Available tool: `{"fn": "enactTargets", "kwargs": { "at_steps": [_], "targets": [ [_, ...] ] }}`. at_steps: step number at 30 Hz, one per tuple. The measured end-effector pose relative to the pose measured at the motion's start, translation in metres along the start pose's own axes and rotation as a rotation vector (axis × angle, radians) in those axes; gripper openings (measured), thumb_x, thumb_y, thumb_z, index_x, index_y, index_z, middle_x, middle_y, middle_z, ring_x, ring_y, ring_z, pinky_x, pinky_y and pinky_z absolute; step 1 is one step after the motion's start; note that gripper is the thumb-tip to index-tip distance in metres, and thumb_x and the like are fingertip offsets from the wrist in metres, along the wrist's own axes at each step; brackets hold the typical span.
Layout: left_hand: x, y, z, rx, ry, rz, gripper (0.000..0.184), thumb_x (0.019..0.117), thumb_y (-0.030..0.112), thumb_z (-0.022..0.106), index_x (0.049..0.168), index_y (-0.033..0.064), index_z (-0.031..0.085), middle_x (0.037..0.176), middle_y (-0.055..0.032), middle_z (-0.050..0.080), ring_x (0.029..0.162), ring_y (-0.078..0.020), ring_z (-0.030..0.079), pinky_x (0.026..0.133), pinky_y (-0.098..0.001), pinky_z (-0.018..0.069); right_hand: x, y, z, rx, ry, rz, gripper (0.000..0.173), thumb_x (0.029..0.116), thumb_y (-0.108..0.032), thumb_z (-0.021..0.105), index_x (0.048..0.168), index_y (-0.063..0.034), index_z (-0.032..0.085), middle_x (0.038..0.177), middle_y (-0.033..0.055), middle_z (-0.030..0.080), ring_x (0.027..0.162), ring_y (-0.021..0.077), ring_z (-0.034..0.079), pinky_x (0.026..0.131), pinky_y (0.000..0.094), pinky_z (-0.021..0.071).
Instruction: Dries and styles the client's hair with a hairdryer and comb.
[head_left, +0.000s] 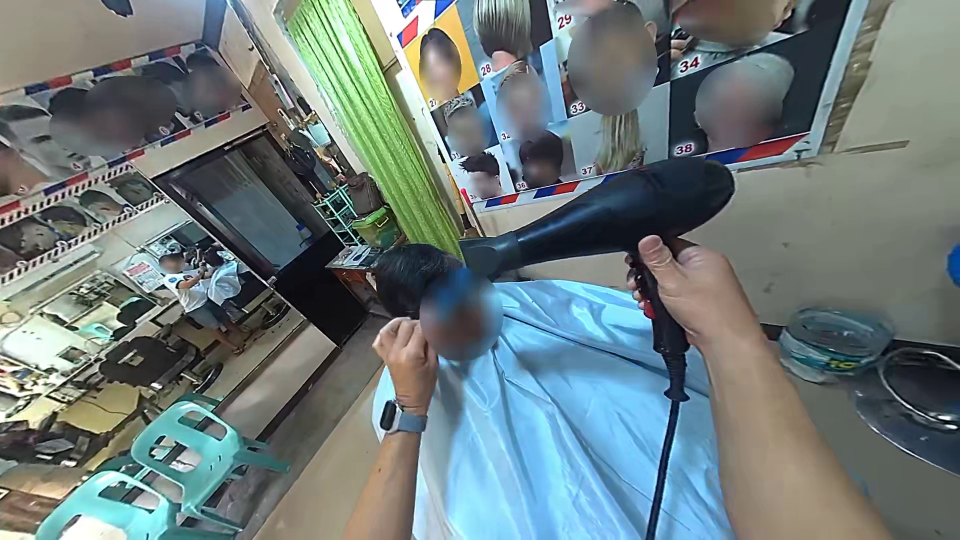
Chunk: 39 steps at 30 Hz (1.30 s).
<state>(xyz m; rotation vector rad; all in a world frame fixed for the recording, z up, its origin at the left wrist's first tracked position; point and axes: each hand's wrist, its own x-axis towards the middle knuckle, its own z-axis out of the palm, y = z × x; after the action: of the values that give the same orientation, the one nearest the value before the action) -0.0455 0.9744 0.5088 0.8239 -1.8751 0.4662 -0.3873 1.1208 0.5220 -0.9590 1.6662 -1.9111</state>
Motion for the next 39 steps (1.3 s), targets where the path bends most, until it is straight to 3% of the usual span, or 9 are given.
{"fn": "enactTargets", "kwargs": {
  "at_steps": [5, 9, 12, 17, 23, 25, 30, 35, 39],
  "targets": [
    [0.109, -0.054, -0.023, -0.052, -0.136, -0.129, 0.039, 0.1107, 0.030, 0.044, 0.130, 0.0062, 0.069, 0.119, -0.0188, 0.070, 0.116, -0.0367, 0.063, 0.105, -0.0575, 0.0439, -0.013, -0.045, -0.005, -0.052, 0.061, -0.097, 0.049, 0.0999, -0.061, 0.054, 0.109, -0.0137, 0.066, 0.074, -0.0022, 0.064, 0.055, 0.0084, 0.060, 0.051, 0.0289, 0.0546],
    [0.184, -0.091, 0.002, -0.207, -0.636, -0.185, 0.038, 0.1083, 0.033, 0.048, 0.110, 0.0043, 0.072, 0.090, -0.0141, 0.071, 0.084, -0.0283, 0.069, 0.083, -0.0564, 0.0545, -0.010, -0.084, 0.000, -0.219, 0.171, -0.150, 0.065, 0.0934, -0.071, 0.057, 0.116, -0.0113, 0.068, 0.082, 0.0028, 0.067, 0.064, 0.0135, 0.065, 0.061, 0.0402, 0.0581],
    [0.190, -0.116, 0.001, -0.410, -0.892, -0.166, 0.031, 0.1081, 0.030, 0.053, 0.105, 0.0064, 0.072, 0.083, -0.0065, 0.067, 0.073, -0.0161, 0.062, 0.074, -0.0421, 0.0531, -0.018, -0.107, 0.007, -0.274, 0.192, -0.181, 0.065, 0.0893, -0.071, 0.064, 0.118, -0.0129, 0.066, 0.082, 0.0018, 0.066, 0.063, 0.0125, 0.063, 0.060, 0.0385, 0.0575],
    [0.140, -0.155, -0.021, -0.600, -0.780, 0.110, 0.027, 0.1075, 0.024, 0.052, 0.109, 0.0072, 0.073, 0.085, -0.0052, 0.066, 0.077, -0.0152, 0.061, 0.076, -0.0398, 0.0534, -0.065, -0.147, 0.032, -0.366, 0.176, -0.335, 0.053, 0.0867, -0.061, 0.073, 0.116, -0.0174, 0.067, 0.082, -0.0051, 0.066, 0.062, 0.0055, 0.062, 0.055, 0.0303, 0.0563],
    [0.080, -0.197, -0.003, -0.474, -0.473, 0.632, 0.021, 0.1048, 0.026, 0.058, 0.105, 0.0156, 0.077, 0.091, 0.0007, 0.071, 0.095, -0.0209, 0.064, 0.089, -0.0463, 0.0477, -0.139, -0.192, 0.103, -0.849, 0.320, -0.536, 0.065, 0.0838, -0.075, 0.064, 0.106, -0.0146, 0.067, 0.081, 0.0047, 0.065, 0.064, 0.0174, 0.063, 0.058, 0.0488, 0.0515],
    [0.078, -0.209, 0.003, -0.550, -0.447, 0.624, 0.021, 0.1045, 0.025, 0.058, 0.105, 0.0150, 0.077, 0.092, -0.0005, 0.071, 0.096, -0.0214, 0.064, 0.090, -0.0467, 0.0482, -0.159, -0.201, 0.131, -0.956, 0.360, -0.573, 0.070, 0.0825, -0.078, 0.063, 0.109, -0.0140, 0.068, 0.085, 0.0083, 0.067, 0.070, 0.0216, 0.065, 0.062, 0.0539, 0.0512],
    [0.091, -0.234, 0.046, -0.874, -0.446, 0.156, 0.032, 0.1096, 0.024, 0.046, 0.121, 0.0062, 0.069, 0.099, -0.0091, 0.070, 0.102, -0.0255, 0.064, 0.098, -0.0527, 0.0475, -0.194, -0.209, 0.201, -1.141, 0.447, -0.648, 0.071, 0.0872, -0.074, 0.064, 0.114, -0.0082, 0.065, 0.088, 0.0191, 0.066, 0.076, 0.0350, 0.065, 0.063, 0.0616, 0.0475],
    [0.048, -0.239, 0.083, -0.859, -0.412, 0.288, 0.023, 0.1060, 0.018, 0.054, 0.116, 0.0122, 0.074, 0.107, -0.0052, 0.073, 0.114, -0.0247, 0.063, 0.105, -0.0538, 0.0424, -0.219, -0.212, 0.265, -1.336, 0.403, -0.779, 0.061, 0.0945, -0.059, 0.065, 0.109, -0.0001, 0.063, 0.077, 0.0219, 0.063, 0.064, 0.0397, 0.061, 0.054, 0.0583, 0.0435],
    [0.018, -0.243, 0.090, -0.698, -0.375, 0.447, 0.020, 0.1017, 0.008, 0.057, 0.109, 0.0154, 0.074, 0.106, -0.0042, 0.074, 0.116, -0.0258, 0.064, 0.108, -0.0526, 0.0435, -0.230, -0.201, 0.285, -1.363, 0.302, -0.769, 0.055, 0.0928, -0.060, 0.067, 0.110, -0.0071, 0.066, 0.073, 0.0125, 0.064, 0.059, 0.0302, 0.061, 0.050, 0.0507, 0.0448]
  ]
}}
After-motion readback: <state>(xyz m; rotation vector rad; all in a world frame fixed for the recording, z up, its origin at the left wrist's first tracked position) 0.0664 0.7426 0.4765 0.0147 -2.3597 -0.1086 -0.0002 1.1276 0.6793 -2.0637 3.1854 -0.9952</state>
